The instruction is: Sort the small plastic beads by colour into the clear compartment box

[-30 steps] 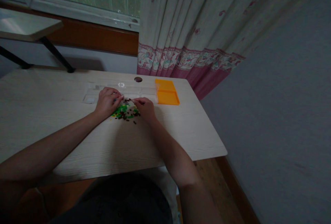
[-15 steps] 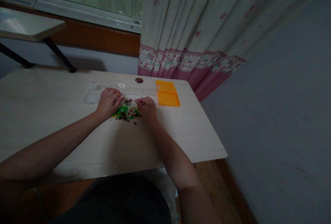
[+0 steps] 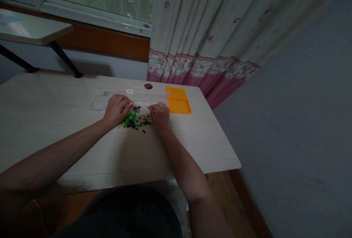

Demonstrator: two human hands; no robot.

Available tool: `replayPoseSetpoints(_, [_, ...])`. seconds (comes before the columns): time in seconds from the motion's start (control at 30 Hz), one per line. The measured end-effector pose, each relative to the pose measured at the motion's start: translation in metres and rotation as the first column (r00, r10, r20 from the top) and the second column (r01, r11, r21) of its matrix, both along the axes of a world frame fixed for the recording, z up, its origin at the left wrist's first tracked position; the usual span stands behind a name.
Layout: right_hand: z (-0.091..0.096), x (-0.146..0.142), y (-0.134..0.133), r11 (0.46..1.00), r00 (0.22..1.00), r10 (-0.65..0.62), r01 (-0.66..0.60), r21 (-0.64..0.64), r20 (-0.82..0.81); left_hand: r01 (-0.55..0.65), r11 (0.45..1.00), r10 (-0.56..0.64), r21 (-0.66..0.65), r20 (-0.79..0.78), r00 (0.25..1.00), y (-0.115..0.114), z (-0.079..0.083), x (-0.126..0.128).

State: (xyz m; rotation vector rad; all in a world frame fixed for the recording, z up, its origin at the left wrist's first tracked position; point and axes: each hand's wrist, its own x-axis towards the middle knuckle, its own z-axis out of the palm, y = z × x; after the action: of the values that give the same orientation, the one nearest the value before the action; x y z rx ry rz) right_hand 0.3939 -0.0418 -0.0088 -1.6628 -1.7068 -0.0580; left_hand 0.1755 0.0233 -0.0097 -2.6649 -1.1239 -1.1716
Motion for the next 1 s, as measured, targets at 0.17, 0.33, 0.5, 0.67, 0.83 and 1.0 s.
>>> replayPoseSetpoints(0.17, [-0.001, 0.0, 0.0, 1.0, 0.998, -0.013, 0.013, -0.003, 0.06, 0.0, 1.0, 0.0, -0.01, -0.009, 1.0, 0.001, 0.0, 0.0])
replayPoseSetpoints(0.33, [0.001, -0.001, -0.001, 0.999, 0.992, -0.027, 0.029, -0.017, 0.123, 0.004, 1.0, -0.004, -0.012, 0.003, 1.0, 0.001, 0.0, -0.001])
replayPoseSetpoints(0.5, [0.011, 0.001, -0.004, 0.999, 0.992, 0.016, -0.012, -0.031, 0.125, 0.011, 1.0, -0.011, -0.008, 0.01, 1.0, 0.001, 0.0, -0.001])
replayPoseSetpoints(0.67, [0.029, -0.006, -0.013, 0.96, 0.937, 0.216, -0.152, -0.237, 0.275, 0.005, 0.999, -0.006, -0.039, -0.024, 1.0, -0.001, 0.002, 0.0])
replayPoseSetpoints(0.83, [0.034, -0.018, -0.02, 0.904, 0.854, 0.357, -0.213, -0.372, 0.378, -0.008, 0.999, 0.007, -0.036, -0.032, 0.999, -0.003, 0.004, 0.0])
replayPoseSetpoints(1.0, [0.033, -0.022, -0.02, 0.901, 0.838, 0.356, -0.19, -0.389, 0.414, -0.003, 1.0, 0.002, -0.021, -0.03, 1.0, -0.002, 0.002, 0.0])
